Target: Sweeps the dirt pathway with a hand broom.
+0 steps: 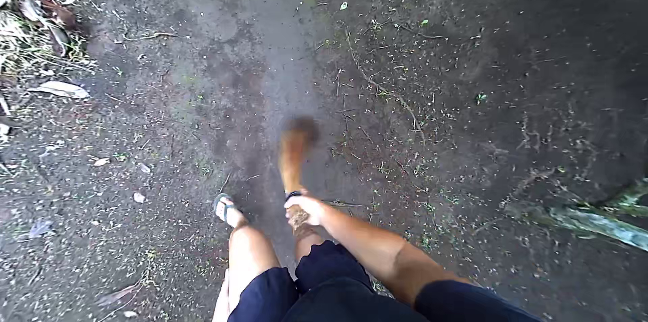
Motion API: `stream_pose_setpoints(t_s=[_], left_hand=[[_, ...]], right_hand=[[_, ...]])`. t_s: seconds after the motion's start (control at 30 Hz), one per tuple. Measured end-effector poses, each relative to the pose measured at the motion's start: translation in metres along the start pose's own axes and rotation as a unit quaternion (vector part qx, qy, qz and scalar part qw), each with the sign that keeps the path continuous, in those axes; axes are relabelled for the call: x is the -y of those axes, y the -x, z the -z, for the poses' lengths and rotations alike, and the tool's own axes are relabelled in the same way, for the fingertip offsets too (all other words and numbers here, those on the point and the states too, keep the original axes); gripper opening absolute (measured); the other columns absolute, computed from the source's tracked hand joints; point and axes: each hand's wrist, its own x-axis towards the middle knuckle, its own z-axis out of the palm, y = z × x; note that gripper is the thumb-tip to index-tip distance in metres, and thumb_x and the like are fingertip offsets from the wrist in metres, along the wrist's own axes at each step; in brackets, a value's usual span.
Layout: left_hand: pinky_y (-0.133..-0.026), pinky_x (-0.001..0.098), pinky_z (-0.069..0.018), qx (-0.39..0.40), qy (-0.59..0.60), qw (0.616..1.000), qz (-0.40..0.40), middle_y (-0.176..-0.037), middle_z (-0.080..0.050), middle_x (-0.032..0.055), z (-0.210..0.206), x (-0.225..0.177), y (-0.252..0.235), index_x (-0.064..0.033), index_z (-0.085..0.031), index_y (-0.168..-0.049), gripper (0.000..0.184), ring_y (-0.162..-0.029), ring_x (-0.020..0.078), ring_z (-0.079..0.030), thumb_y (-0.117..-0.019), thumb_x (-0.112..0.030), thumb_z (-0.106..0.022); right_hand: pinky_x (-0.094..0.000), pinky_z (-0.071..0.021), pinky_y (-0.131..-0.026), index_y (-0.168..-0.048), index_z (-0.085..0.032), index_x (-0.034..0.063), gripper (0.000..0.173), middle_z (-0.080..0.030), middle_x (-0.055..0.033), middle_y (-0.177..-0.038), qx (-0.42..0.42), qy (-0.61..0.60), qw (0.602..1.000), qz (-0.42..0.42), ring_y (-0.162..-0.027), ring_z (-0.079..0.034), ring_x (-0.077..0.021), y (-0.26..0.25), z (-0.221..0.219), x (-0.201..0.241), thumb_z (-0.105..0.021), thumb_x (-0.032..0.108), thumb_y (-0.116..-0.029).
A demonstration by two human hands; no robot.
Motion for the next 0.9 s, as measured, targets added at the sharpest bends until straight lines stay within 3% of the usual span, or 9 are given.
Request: stream_pose_setpoints(t_s=[0.1,0.27,0.4,0.5,0.63,0.7,0.77,0.83,0.9], left_hand=[[-0.088,0.0383,-0.0619,-0.159,0.019,0.975,0.155,-0.110,-0.076,0.0080,-0.123,-0.063,0.003,-0.0149,-0.062,-0.131,0.065,-0.101,0.0168,-0.073,-0.1061,-0.062,-0.023],[-0.082,0.0394,-0.0611,-0.179,-0.050,0.962,0.201,-0.104,-0.075,0.0110,-0.127,-0.075,-0.018,-0.0075,-0.063,-0.126,0.070,-0.094,0.0181,-0.073,-0.1074,-0.060,-0.020],[-0.086,0.0448,-0.0557,-0.252,-0.157,0.923,0.244,-0.111,-0.071,0.0186,-0.138,-0.104,-0.034,0.0011,-0.059,-0.131,0.075,-0.098,0.0241,-0.069,-0.1086,-0.058,-0.018],[-0.092,0.0431,-0.0549,-0.305,-0.142,0.927,0.169,-0.123,-0.067,0.0205,-0.121,-0.134,-0.050,0.0020,-0.052,-0.139,0.062,-0.106,0.0269,-0.069,-0.1113,-0.048,-0.029],[-0.087,0.0398,-0.0560,-0.343,-0.158,0.921,0.095,-0.126,-0.066,0.0182,-0.102,-0.202,-0.068,-0.0044,-0.047,-0.145,0.046,-0.103,0.0247,-0.069,-0.1115,-0.035,-0.039],[-0.086,0.0397,-0.0563,-0.335,-0.229,0.910,0.082,-0.126,-0.066,0.0194,-0.097,-0.234,-0.073,-0.0039,-0.049,-0.145,0.045,-0.103,0.0251,-0.069,-0.1104,-0.032,-0.045],[-0.085,0.0390,-0.0567,-0.332,-0.273,0.900,0.078,-0.126,-0.065,0.0200,-0.092,-0.258,-0.068,-0.0038,-0.050,-0.144,0.042,-0.101,0.0251,-0.069,-0.1099,-0.029,-0.047],[-0.086,0.0392,-0.0567,-0.340,-0.287,0.892,0.077,-0.126,-0.066,0.0201,-0.089,-0.277,-0.058,-0.0037,-0.050,-0.144,0.042,-0.102,0.0249,-0.069,-0.1099,-0.027,-0.046],[-0.086,0.0393,-0.0560,-0.345,-0.289,0.888,0.097,-0.126,-0.064,0.0208,-0.085,-0.287,-0.050,-0.0027,-0.047,-0.145,0.042,-0.100,0.0241,-0.068,-0.1102,-0.026,-0.044]], right_hand=[[-0.0380,-0.0569,-0.064,-0.162,-0.014,0.0282,0.087,-0.061,-0.0119,-0.096,0.124,0.027,0.992,-0.021,-0.073,-0.064,-0.0213,0.014,-0.031,0.024,-0.062,0.011,-0.0918],[-0.0391,-0.0586,-0.064,-0.162,-0.018,0.0235,0.083,-0.065,-0.0154,-0.105,0.188,0.062,0.978,0.066,-0.074,-0.066,-0.0237,0.075,-0.005,0.060,-0.060,0.016,-0.0912],[-0.0443,-0.0611,-0.074,-0.165,-0.009,0.0265,0.104,-0.065,-0.0168,-0.110,0.089,0.067,0.980,0.162,-0.086,-0.069,-0.0283,0.154,0.051,0.058,-0.072,0.021,-0.0826],[-0.0495,-0.0624,-0.078,-0.161,-0.014,0.0266,0.100,-0.068,-0.0184,-0.114,-0.017,0.028,0.986,0.162,-0.096,-0.072,-0.0352,0.185,0.110,0.065,-0.074,0.030,-0.0812],[-0.0359,-0.0594,-0.061,-0.156,-0.019,0.0206,0.069,-0.062,-0.0075,-0.092,-0.181,-0.005,0.957,0.226,-0.072,-0.067,-0.0197,0.127,0.139,0.139,-0.056,0.020,-0.0975],[-0.0338,-0.0569,-0.061,-0.139,-0.038,0.0146,0.040,-0.061,-0.0059,-0.087,-0.233,-0.070,0.947,0.210,-0.069,-0.064,-0.0168,0.071,0.114,0.192,-0.052,0.019,-0.1020],[-0.0355,-0.0556,-0.065,-0.132,-0.048,0.0089,0.033,-0.062,-0.0090,-0.093,-0.247,-0.105,0.950,0.161,-0.073,-0.063,-0.0184,0.010,0.062,0.215,-0.055,0.020,-0.1016],[-0.0405,-0.0563,-0.067,-0.131,-0.051,0.0039,0.038,-0.063,-0.0135,-0.098,-0.199,-0.025,0.973,0.118,-0.078,-0.064,-0.0224,-0.049,-0.018,0.191,-0.061,0.014,-0.0962],[-0.0509,-0.0564,-0.084,-0.139,-0.049,-0.0014,0.061,-0.065,-0.0220,-0.115,-0.122,0.127,0.983,0.051,-0.098,-0.066,-0.0313,-0.075,-0.114,0.143,-0.075,0.010,-0.0840]])
